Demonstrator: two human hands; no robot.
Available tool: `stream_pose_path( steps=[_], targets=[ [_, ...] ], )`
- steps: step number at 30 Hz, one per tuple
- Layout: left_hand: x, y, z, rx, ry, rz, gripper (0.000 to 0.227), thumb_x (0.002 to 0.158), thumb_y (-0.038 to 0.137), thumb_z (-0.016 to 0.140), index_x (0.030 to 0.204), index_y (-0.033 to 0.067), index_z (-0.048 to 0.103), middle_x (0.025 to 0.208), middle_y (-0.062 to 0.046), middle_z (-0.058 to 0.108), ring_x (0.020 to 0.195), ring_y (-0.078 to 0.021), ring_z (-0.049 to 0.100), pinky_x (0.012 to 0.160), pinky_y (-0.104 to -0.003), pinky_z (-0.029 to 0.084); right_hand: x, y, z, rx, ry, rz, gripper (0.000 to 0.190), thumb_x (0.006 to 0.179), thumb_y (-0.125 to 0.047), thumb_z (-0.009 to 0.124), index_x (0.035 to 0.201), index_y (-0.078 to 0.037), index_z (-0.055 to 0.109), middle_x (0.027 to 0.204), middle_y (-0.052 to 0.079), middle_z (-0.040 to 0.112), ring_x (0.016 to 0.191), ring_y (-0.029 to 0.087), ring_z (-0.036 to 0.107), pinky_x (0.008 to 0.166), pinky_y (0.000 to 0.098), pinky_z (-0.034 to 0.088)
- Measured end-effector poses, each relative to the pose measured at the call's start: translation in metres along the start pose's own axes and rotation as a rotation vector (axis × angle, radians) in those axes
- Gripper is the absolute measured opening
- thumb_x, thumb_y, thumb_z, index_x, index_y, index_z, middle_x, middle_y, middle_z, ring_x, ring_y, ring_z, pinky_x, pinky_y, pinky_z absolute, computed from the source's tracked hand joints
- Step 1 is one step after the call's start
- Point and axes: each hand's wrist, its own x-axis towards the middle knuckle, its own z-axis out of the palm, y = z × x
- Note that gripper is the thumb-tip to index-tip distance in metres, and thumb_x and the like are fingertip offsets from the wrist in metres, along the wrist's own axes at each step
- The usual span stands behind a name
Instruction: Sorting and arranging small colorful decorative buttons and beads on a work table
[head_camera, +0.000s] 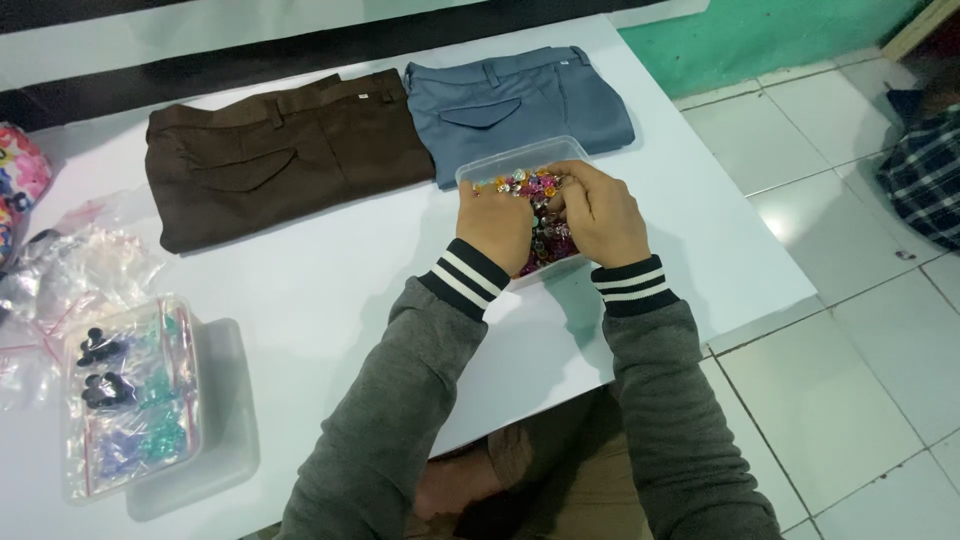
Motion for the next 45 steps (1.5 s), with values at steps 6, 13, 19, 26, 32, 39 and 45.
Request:
stream_pose_path(
  steps=[6, 13, 19, 26, 32, 39, 45],
  targets=[
    [0.01, -0.017, -0.004, -0.048, 0.087, -0.037, 0.014, 0.077, -0.001, 0.069, 0.069, 0.01, 0.071, 0.062, -0.011, 0.062, 0.074, -0.0326, 0.06, 0.087, -0.052, 0.035, 0.002, 0.005, 0.004, -0.079, -0.022, 0.084, 0.039, 0.092, -0.015, 0.051, 0.122, -0.014, 0.074, 0.088, 0.005, 0.077, 0.078, 0.026, 0.072, 0.08, 0.047, 0.055],
    [0.007, -0.052, 0.001, -0.572, 0.374, 0.02, 0.024, 0.085, -0.001, 0.059, 0.095, 0.0121, 0.076, 0.09, -0.006, 0.067, 0.105, -0.0268, 0.056, 0.104, -0.05, 0.039, 0.005, -0.015, 0.003, -0.314, -0.239, 0.0, 0.037, 0.085, -0.017, 0.065, 0.117, -0.004, 0.076, 0.117, 0.021, 0.073, 0.109, 0.05, 0.066, 0.094, 0.0612, 0.05],
    [0.008, -0.043, 0.002, -0.512, 0.25, -0.033, 0.022, 0.091, 0.006, 0.056, 0.091, 0.0148, 0.077, 0.088, -0.005, 0.069, 0.11, -0.026, 0.055, 0.107, -0.05, 0.037, 0.017, 0.013, 0.019, -0.525, -0.37, 0.022, 0.047, 0.088, -0.035, 0.067, 0.129, -0.012, 0.073, 0.13, 0.01, 0.066, 0.122, 0.039, 0.062, 0.099, 0.0527, 0.052],
    [0.007, -0.023, -0.001, -0.162, 0.006, -0.119, 0.019, 0.087, 0.006, 0.063, 0.07, 0.0097, 0.072, 0.068, -0.013, 0.068, 0.091, -0.0355, 0.065, 0.106, -0.064, 0.029, 0.021, 0.018, 0.022, -0.388, -0.363, 0.05, 0.038, 0.086, -0.014, 0.063, 0.121, -0.016, 0.075, 0.117, 0.012, 0.07, 0.116, 0.043, 0.064, 0.097, 0.0543, 0.052],
    [0.01, -0.028, -0.002, -0.262, -0.079, -0.151, 0.018, 0.084, 0.004, 0.066, 0.068, 0.0107, 0.071, 0.066, -0.012, 0.068, 0.086, -0.037, 0.065, 0.11, -0.07, 0.022, 0.018, 0.028, 0.023, -0.248, -0.236, 0.047, 0.022, 0.095, -0.017, 0.065, 0.113, -0.013, 0.077, 0.11, 0.014, 0.075, 0.111, 0.039, 0.068, 0.092, 0.0476, 0.055],
    [0.007, -0.031, -0.003, -0.153, 0.014, -0.143, 0.01, 0.079, -0.001, 0.068, 0.072, 0.0055, 0.072, 0.063, -0.013, 0.063, 0.085, -0.0369, 0.063, 0.105, -0.068, 0.027, 0.014, 0.03, 0.022, -0.113, -0.103, 0.051, 0.019, 0.1, -0.013, 0.061, 0.114, -0.008, 0.074, 0.1, 0.018, 0.075, 0.093, 0.039, 0.071, 0.077, 0.046, 0.057],
    [-0.005, -0.025, -0.04, -0.152, 0.215, -0.018, 0.012, 0.079, -0.004, 0.071, 0.083, 0.0047, 0.079, 0.066, -0.016, 0.067, 0.085, -0.0354, 0.065, 0.095, -0.054, 0.041, 0.015, 0.026, 0.02, -0.068, 0.031, -0.072, 0.025, 0.104, -0.016, 0.061, 0.127, -0.012, 0.07, 0.11, 0.018, 0.071, 0.088, 0.042, 0.07, 0.067, 0.048, 0.058]
  ],
)
